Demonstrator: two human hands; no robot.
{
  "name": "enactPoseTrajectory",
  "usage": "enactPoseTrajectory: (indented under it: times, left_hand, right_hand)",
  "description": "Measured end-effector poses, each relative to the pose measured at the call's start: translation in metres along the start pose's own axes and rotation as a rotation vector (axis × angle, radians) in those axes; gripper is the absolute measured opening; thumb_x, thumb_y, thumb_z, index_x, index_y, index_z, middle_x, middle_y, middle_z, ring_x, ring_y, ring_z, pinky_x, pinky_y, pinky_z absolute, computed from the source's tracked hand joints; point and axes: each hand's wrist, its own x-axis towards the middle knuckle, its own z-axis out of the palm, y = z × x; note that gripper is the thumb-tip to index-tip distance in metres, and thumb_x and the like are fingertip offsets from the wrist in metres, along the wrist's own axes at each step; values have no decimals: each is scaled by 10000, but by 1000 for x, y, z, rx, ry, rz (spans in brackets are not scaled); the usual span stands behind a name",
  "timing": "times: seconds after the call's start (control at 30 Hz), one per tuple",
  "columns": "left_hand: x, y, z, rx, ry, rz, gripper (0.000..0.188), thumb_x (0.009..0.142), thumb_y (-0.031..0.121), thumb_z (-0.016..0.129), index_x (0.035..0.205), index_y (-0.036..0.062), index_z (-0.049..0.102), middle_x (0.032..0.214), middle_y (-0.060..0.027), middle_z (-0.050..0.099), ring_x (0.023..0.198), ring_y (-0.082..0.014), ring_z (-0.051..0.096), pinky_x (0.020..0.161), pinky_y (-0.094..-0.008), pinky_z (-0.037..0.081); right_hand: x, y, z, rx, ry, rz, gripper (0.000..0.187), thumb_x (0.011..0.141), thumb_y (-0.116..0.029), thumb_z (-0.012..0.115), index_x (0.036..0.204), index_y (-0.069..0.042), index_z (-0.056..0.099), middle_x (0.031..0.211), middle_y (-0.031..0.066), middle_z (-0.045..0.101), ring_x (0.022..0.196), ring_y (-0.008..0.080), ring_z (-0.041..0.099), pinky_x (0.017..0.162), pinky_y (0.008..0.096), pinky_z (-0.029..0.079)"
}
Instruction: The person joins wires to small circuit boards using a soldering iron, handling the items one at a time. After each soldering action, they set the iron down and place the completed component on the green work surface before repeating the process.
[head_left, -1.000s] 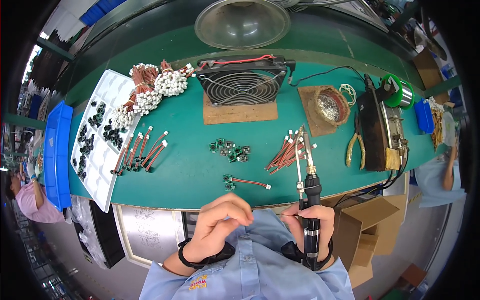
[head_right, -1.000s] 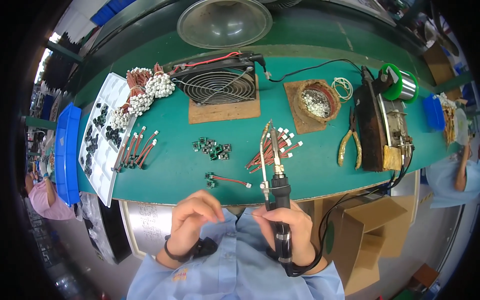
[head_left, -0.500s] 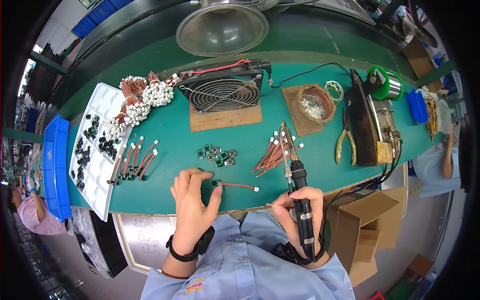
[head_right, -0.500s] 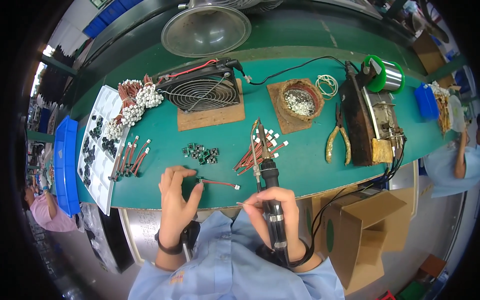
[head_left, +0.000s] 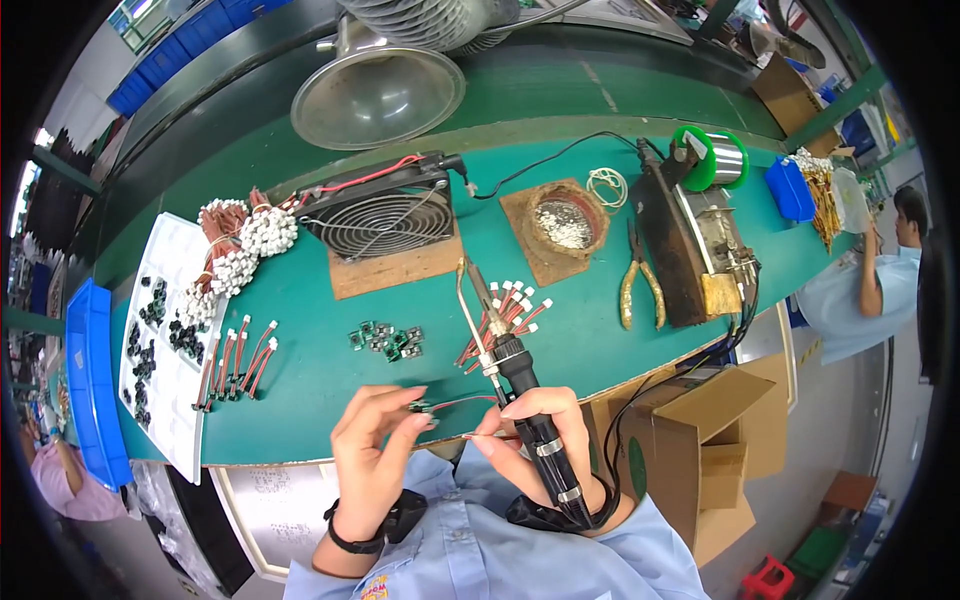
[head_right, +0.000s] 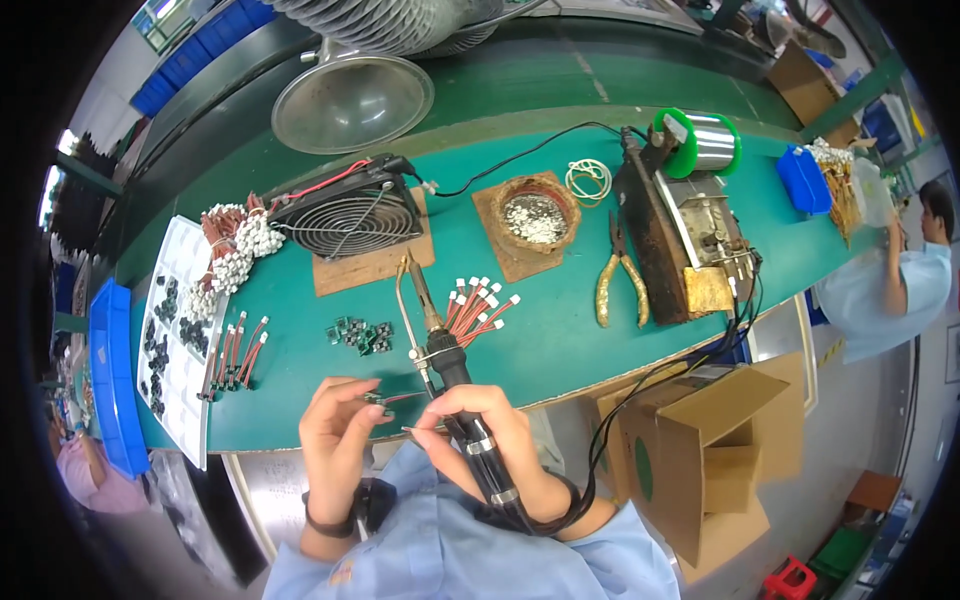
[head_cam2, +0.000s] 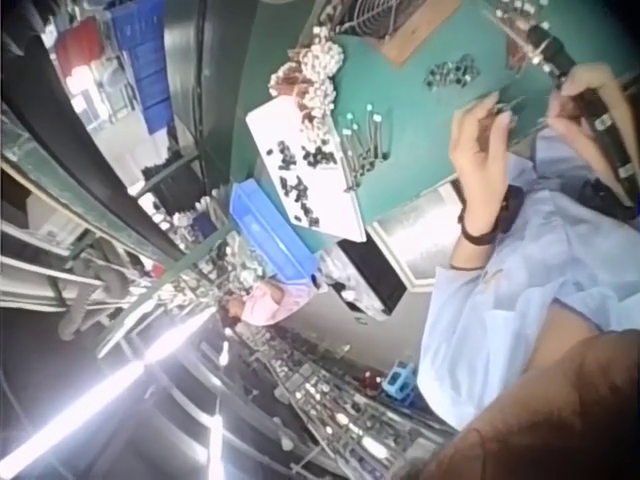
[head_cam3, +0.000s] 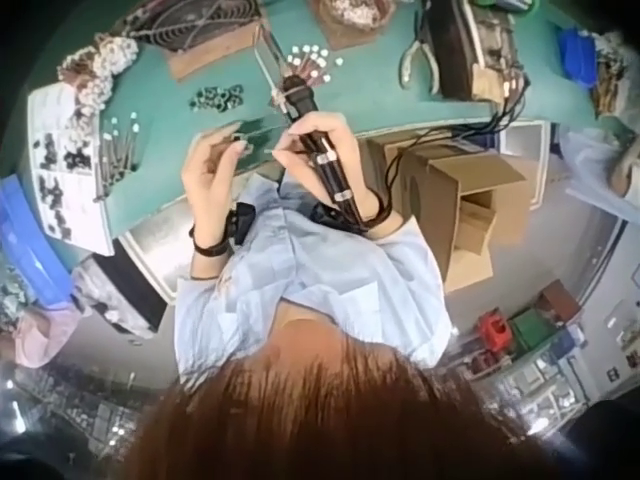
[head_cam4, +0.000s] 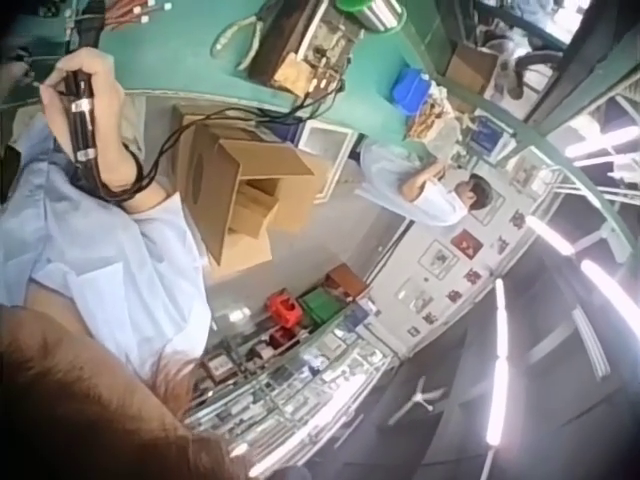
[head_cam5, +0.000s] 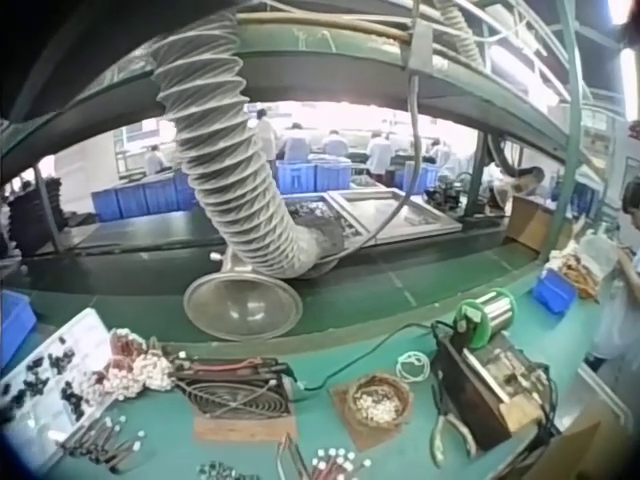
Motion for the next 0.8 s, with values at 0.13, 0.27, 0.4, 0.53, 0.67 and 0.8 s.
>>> enactPoseTrajectory:
  times: [0.13, 0.27, 0.4, 0.53, 0.67, 0.8]
  left_hand:
    - [2, 22, 8, -311, -81, -186, 224, 836, -7, 589, 1055, -36, 553, 975, -90, 561, 844, -135, 594, 695, -246, 483]
    - [4, 17, 1, -587, -170, -367, 220, 850, 62, 592, 1045, -26, 538, 985, -90, 554, 872, -139, 564, 740, -256, 456]
    - [5, 7, -4, -892, -289, -437, 224, 882, 103, 572, 1069, -8, 518, 987, -86, 569, 883, -143, 548, 777, -282, 444]
    - [7, -5, -8, -1093, -407, -443, 217, 901, 133, 556, 1069, 4, 511, 997, -82, 573, 897, -153, 542, 806, -299, 430]
    - [5, -4, -5, -1171, -424, -478, 226, 901, 155, 560, 1063, 6, 512, 1005, -79, 563, 916, -158, 533, 822, -300, 417]
    - [4, -4, -4, -1180, -419, -460, 229, 901, 165, 562, 1061, 9, 513, 1012, -75, 546, 936, -156, 517, 829, -295, 407]
  right_hand:
    - [7, -1, 4, 3, -4, -39, 412, 784, 105, 619, 1065, -51, 361, 865, 125, 601, 733, 114, 617, 616, 228, 495]
    - [11, -7, 5, 36, -52, -19, 406, 786, 100, 618, 1062, -47, 358, 868, 127, 603, 751, 129, 627, 625, 234, 500]
    - [12, -11, 5, 67, -96, -9, 408, 786, 90, 622, 1063, -44, 354, 867, 126, 605, 767, 141, 632, 638, 242, 506]
    - [11, -12, 8, 94, -120, 8, 410, 780, 84, 633, 1058, -41, 358, 867, 122, 606, 772, 147, 634, 642, 245, 508]
    - [14, -15, 11, 58, -120, -28, 406, 773, 83, 640, 1053, -37, 372, 866, 113, 606, 770, 146, 633, 645, 244, 508]
    - [13, -19, 12, 48, -129, -9, 395, 767, 77, 649, 1046, -34, 393, 845, 101, 609, 757, 137, 630, 639, 241, 509]
